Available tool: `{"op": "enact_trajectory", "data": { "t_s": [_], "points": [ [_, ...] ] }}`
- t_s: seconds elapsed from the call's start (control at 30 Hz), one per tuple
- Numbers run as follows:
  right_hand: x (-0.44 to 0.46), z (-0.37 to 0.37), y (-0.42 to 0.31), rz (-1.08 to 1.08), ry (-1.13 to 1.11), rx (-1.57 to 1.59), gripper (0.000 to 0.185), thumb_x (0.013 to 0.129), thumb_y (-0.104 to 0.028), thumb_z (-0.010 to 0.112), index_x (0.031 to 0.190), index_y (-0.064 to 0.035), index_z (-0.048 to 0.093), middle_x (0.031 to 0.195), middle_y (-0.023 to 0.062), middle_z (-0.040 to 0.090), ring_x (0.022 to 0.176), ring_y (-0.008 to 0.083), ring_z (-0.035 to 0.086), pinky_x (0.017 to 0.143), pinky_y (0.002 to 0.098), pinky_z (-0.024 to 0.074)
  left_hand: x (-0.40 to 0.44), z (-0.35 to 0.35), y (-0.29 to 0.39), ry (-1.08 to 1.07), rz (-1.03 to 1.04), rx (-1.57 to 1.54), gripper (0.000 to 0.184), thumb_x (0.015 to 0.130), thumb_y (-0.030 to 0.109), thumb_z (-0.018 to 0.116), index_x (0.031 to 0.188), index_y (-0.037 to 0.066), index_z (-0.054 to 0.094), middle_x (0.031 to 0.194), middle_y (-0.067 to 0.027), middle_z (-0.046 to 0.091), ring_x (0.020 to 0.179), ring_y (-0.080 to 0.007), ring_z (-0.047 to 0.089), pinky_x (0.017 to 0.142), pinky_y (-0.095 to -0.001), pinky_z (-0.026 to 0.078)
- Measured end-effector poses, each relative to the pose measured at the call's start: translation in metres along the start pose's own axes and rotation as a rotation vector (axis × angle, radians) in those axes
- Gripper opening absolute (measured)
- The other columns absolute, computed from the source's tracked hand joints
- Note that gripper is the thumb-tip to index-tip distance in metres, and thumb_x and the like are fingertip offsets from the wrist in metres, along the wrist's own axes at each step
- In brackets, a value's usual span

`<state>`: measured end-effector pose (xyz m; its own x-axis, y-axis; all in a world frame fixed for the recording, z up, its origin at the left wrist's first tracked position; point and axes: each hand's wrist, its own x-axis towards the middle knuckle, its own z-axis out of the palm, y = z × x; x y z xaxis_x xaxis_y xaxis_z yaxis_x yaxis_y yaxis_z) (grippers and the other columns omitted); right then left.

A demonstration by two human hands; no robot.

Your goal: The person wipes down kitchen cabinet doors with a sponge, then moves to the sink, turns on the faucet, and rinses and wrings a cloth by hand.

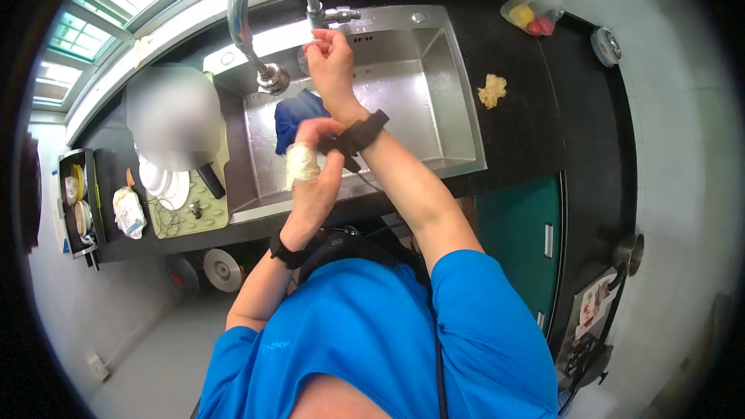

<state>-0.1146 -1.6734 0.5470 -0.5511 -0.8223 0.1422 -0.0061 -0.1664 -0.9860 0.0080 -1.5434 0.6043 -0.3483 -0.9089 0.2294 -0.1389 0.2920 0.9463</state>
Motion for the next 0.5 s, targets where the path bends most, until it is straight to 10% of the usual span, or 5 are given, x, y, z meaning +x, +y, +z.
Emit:
{"op": "enact_trajectory", "data": {
  "t_s": [0.07, 0.5],
  "points": [
    [0.000, -0.004, -0.007, 0.141, 0.069, 0.255, 0.026, 0.093, -0.001, 0.055, 0.119, 0.0029, 0.055, 0.096, 0.0113, 0.071, 0.083, 0.0142, 0.067, 0.077, 0.0281, 0.0547, 0.006, -0.008, -0.001, -0.036, -0.004, 0.011, 0.032, 0.080, -0.004, 0.052, 0.109, 0.001, 0.063, 0.106, -0.0077, 0.062, 0.100, -0.0196, 0.058, 0.092, -0.0326, 0.046],
    [-0.018, -0.018, -0.003, 0.254, 0.138, 0.285, 0.033, 0.092, -0.008, 0.059, 0.125, -0.0039, 0.055, 0.106, 0.0071, 0.069, 0.090, 0.0120, 0.066, 0.074, 0.0233, 0.0469, -0.008, -0.019, 0.005, -0.345, -0.045, 0.030, 0.027, 0.085, 0.010, 0.055, 0.107, 0.003, 0.068, 0.105, -0.0136, 0.067, 0.108, -0.0289, 0.061, 0.096, -0.0381, 0.046]
  ]
}}
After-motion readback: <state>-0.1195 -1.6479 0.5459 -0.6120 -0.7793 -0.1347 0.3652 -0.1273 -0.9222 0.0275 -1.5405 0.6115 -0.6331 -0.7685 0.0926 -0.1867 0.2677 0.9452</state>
